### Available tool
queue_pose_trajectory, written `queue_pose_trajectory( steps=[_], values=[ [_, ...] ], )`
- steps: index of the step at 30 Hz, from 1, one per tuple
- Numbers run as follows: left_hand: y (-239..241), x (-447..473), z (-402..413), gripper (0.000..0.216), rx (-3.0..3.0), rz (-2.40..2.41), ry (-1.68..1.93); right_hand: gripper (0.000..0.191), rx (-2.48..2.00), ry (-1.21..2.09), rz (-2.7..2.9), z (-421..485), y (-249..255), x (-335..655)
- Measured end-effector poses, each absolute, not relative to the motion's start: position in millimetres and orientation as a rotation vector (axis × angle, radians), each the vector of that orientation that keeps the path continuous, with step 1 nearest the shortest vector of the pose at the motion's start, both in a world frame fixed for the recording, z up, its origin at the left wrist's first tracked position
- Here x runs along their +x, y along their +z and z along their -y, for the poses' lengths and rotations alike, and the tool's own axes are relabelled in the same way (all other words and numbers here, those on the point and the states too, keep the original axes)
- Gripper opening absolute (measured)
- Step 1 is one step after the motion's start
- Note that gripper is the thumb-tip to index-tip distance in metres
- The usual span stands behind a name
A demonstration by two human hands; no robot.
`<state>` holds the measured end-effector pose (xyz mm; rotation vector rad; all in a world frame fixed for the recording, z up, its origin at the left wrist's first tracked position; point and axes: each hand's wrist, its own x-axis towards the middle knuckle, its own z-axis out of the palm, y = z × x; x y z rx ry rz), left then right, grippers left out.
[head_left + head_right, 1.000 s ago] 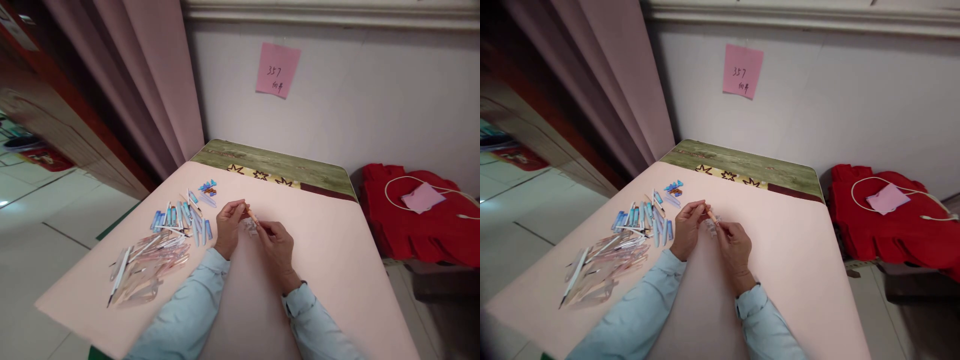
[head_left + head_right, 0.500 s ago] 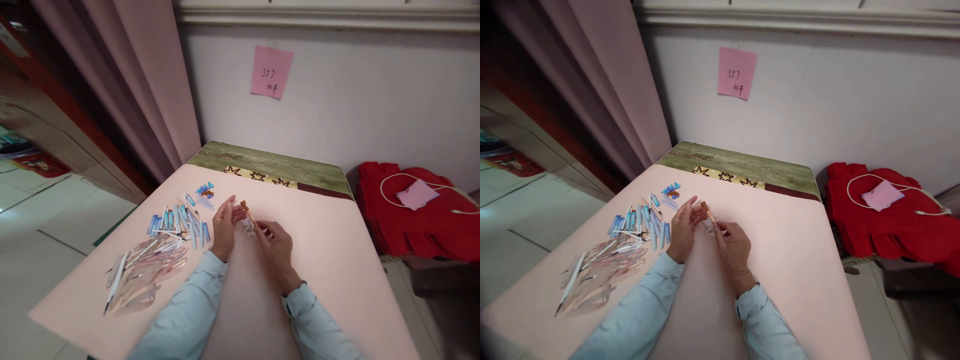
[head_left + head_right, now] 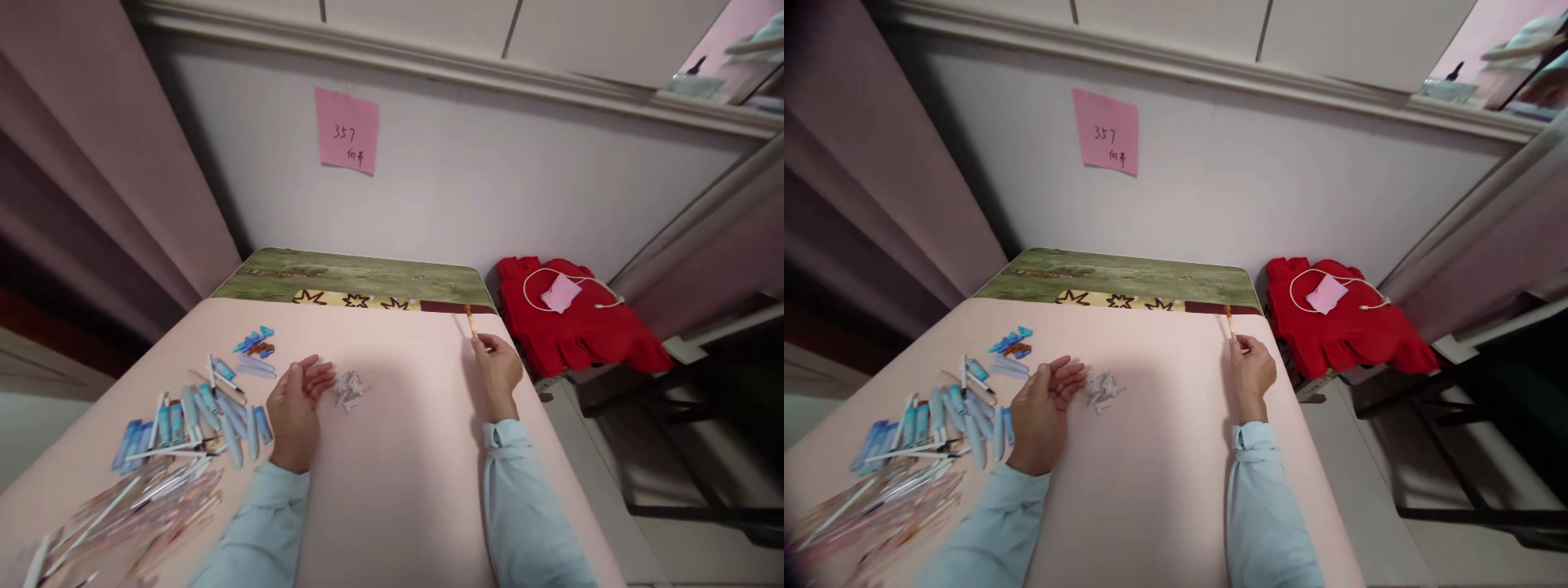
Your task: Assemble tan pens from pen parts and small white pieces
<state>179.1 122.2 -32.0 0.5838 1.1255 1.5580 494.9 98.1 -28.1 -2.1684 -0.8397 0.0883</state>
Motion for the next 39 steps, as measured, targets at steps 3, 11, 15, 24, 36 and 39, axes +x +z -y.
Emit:
queue_pose_trajectory(
  steps=[3,11,15,24,36,39],
  values=[
    [-33,179,-122,0.036,0.593,-1.138,1.549,0.03,-2.291,0.126,0.806,-98,-34,501],
    [-34,177,-122,0.033,0.619,-1.137,1.53,0.03,-2.378,0.195,0.854,-105,-37,495],
    [-36,177,-123,0.032,0.629,-1.143,1.526,0.028,-2.376,0.181,0.924,-107,-40,490],
    [-39,176,-124,0.032,0.641,-1.152,1.514,0.028,-2.399,0.102,1.033,-109,-43,484],
    [-41,180,-122,0.035,0.668,-1.146,1.546,0.045,-1.634,0.162,0.561,-105,-9,511],
    [-41,184,-117,0.038,0.702,-1.167,1.561,0.041,-1.344,0.265,0.552,-104,13,496]
  ],
)
